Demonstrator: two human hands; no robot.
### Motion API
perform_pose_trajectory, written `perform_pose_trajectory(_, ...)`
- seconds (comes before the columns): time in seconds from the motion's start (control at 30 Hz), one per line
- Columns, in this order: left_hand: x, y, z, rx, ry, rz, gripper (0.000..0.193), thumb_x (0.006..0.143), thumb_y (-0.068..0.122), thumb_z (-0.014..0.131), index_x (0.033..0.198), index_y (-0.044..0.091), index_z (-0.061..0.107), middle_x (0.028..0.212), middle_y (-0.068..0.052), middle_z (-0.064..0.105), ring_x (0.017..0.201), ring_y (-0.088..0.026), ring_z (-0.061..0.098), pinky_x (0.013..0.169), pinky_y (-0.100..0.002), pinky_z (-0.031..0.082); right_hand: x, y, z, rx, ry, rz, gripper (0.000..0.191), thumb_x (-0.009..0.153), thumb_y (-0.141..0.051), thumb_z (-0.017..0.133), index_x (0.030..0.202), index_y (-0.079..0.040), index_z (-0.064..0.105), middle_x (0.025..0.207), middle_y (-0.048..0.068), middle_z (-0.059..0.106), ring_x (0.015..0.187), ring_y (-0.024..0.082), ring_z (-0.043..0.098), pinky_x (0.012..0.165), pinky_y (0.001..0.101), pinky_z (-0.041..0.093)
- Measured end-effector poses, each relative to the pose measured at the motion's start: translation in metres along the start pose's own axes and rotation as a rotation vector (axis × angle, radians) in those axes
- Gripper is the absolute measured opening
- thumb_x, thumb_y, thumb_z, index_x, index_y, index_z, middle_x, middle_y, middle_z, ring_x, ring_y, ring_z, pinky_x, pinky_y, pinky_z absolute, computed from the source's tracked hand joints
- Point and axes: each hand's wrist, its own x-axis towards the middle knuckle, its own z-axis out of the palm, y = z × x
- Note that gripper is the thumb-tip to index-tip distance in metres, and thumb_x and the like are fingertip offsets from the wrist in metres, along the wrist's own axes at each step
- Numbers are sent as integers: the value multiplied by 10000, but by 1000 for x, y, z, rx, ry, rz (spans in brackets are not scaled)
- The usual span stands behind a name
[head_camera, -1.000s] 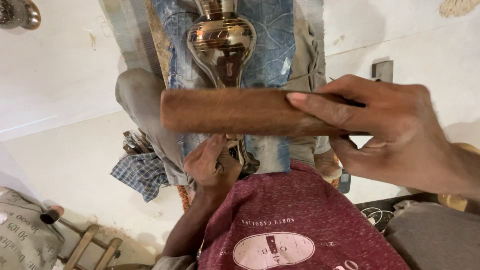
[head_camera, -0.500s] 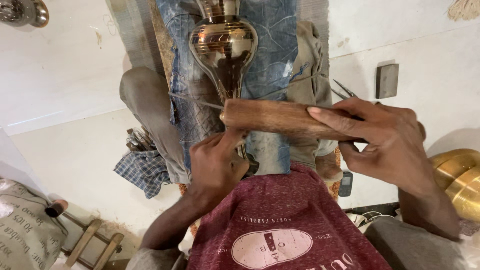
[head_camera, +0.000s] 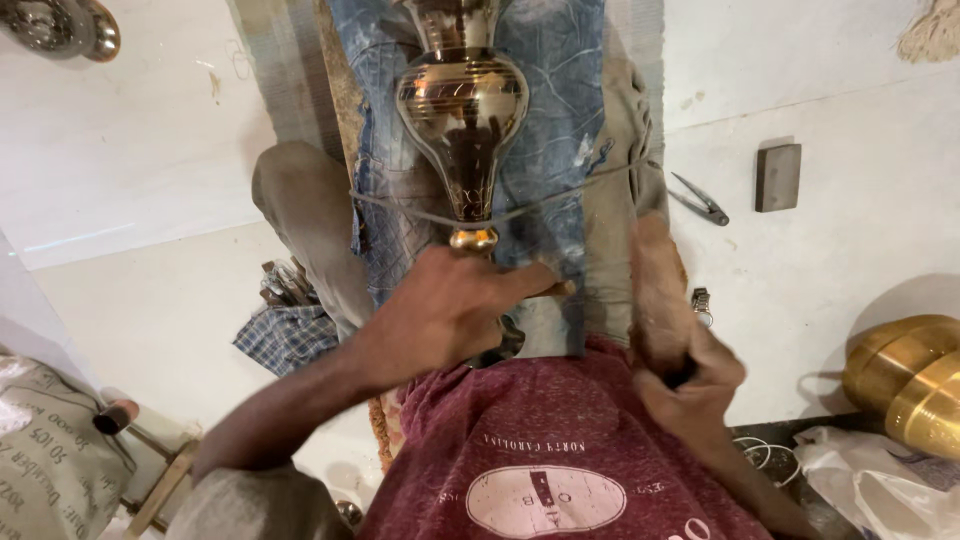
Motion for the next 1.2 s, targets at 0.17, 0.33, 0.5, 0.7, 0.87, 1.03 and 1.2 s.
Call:
perform_pose_trajectory(0.17, 7, -7, -17, -89, 71, 339, 405, 918, 56, 638, 1321, 58, 598, 869, -66, 641, 706, -200, 595, 656, -383, 494, -33, -5, 22, -158, 146, -106, 719, 715, 70, 676, 1427, 2, 606, 1040, 193, 727, 774, 187, 672, 611, 243, 563)
perform_pose_trajectory(0.33, 0, -5, -21, -123, -26, 18, 581, 725, -53, 719, 1298, 35, 690, 1020, -101, 759, 592, -186, 601, 527, -351, 481, -30, -24, 40, -145, 248, 99, 774, 647, 65, 736, 1405, 68, 585, 969, 144, 706, 710, 132, 649, 585, 235, 534)
perform_pose_trajectory(0.5, -25, -3, 19, -628, 842, 18, 264, 885, -141, 659, 1030, 77, 691, 981, -106, 730, 850, -193, 764, 725, -310, 639, -4, -43, 44, -37, 160, 252, 792, 711, 74, 695, 1487, 59, 535, 1020, 120, 742, 848, 143, 708, 783, 238, 589)
perform_pose_trajectory(0.7, -46, 2, 73, -557, 1047, -293, 249, 977, -161, 647, 1196, -49, 673, 1105, -158, 722, 943, -208, 738, 843, -306, 649, 54, -58, 51, 38, 42, 16, 759, 799, 75, 689, 1534, 10, 514, 1055, 114, 724, 880, 133, 693, 801, 237, 588)
perform_pose_trajectory(0.87, -47, 4, 75, -424, 1058, -388, 287, 992, -180, 564, 1234, -53, 650, 1042, -140, 764, 953, -176, 761, 835, -281, 654, 102, -77, 45, 48, -150, -237, 734, 823, 51, 682, 1533, -63, 539, 1076, 132, 716, 823, 77, 658, 682, 194, 531)
perform_pose_trajectory(1.03, -45, 6, 67, -328, 1012, -334, 321, 976, -195, 551, 1233, -35, 657, 1053, -140, 761, 930, -150, 754, 822, -261, 638, 154, -119, 21, -115, -435, -336, 669, 827, 62, 684, 1457, -138, 585, 1099, 78, 783, 725, 60, 693, 521, 136, 550)
perform_pose_trajectory(1.2, -45, 8, 65, -286, 998, -295, 306, 942, -210, 539, 1176, -42, 641, 1050, -134, 759, 887, -127, 733, 799, -249, 608, 198, -173, -6, -727, -635, -552, 619, 854, -34, 722, 1416, -278, 636, 1126, 68, 771, 543, 73, 632, 375, 163, 431)
